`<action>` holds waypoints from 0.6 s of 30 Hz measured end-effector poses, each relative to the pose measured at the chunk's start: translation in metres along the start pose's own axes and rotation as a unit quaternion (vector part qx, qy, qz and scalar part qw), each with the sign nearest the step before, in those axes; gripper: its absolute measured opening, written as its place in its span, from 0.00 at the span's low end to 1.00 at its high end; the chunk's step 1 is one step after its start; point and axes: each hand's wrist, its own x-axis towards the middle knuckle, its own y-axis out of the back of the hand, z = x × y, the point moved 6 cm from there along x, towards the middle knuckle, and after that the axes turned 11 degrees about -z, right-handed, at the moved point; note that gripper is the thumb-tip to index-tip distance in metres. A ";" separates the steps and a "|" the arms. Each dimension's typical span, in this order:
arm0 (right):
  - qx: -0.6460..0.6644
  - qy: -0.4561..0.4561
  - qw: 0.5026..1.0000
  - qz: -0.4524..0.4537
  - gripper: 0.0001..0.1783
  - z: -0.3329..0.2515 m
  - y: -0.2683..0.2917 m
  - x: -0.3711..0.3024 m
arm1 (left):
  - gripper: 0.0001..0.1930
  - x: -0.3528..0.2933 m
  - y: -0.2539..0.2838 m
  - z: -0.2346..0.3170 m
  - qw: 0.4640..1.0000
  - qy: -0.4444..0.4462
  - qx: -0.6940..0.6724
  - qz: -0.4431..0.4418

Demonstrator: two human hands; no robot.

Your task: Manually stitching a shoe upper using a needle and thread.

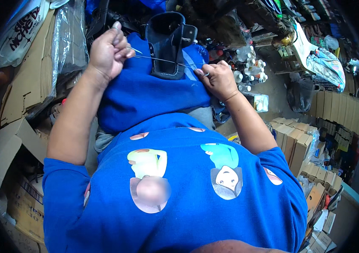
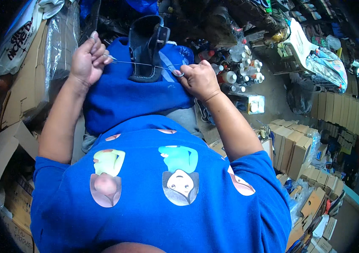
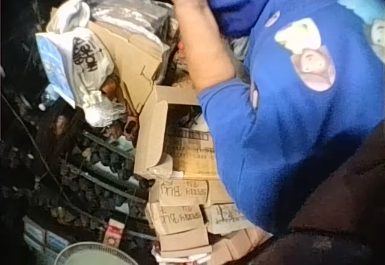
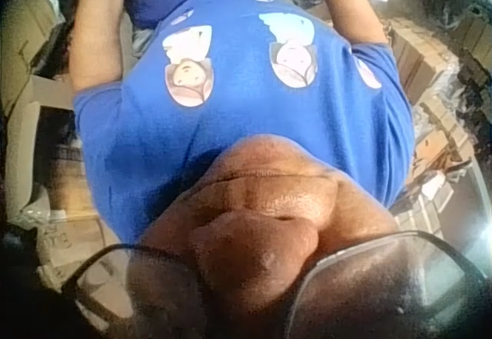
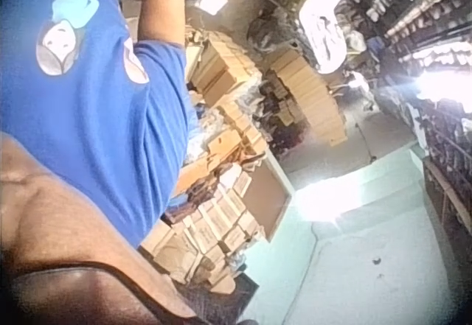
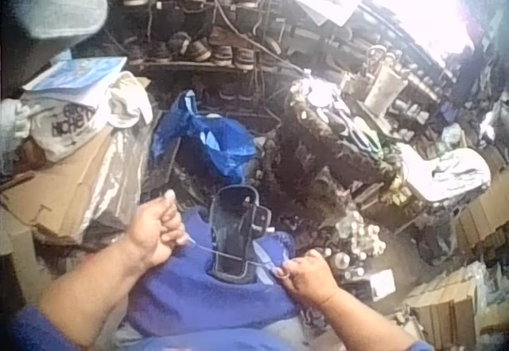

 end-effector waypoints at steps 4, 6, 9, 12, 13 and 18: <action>0.028 -0.034 0.999 -0.020 0.18 0.001 -0.010 -0.007 | 0.21 -0.012 0.016 -0.004 0.999 -0.006 -0.043 -0.006; 0.024 -0.050 0.998 -0.036 0.15 0.006 -0.011 -0.003 | 0.17 -0.012 0.029 0.010 0.999 -0.020 0.036 0.020; 0.443 -0.174 0.874 -0.100 0.15 0.024 -0.028 -0.013 | 0.17 -0.027 0.065 0.047 0.938 0.073 0.337 -0.011; 0.612 -0.196 0.760 -0.091 0.19 0.032 -0.028 -0.025 | 0.15 -0.052 0.081 0.071 0.854 0.075 0.514 -0.005; 0.655 -0.192 0.725 -0.089 0.21 0.035 -0.027 -0.027 | 0.15 -0.050 0.080 0.072 0.854 0.073 0.515 -0.005; 0.773 -0.181 0.607 -0.015 0.29 0.042 -0.033 -0.033 | 0.25 -0.006 -0.027 0.055 0.695 -0.141 0.705 0.013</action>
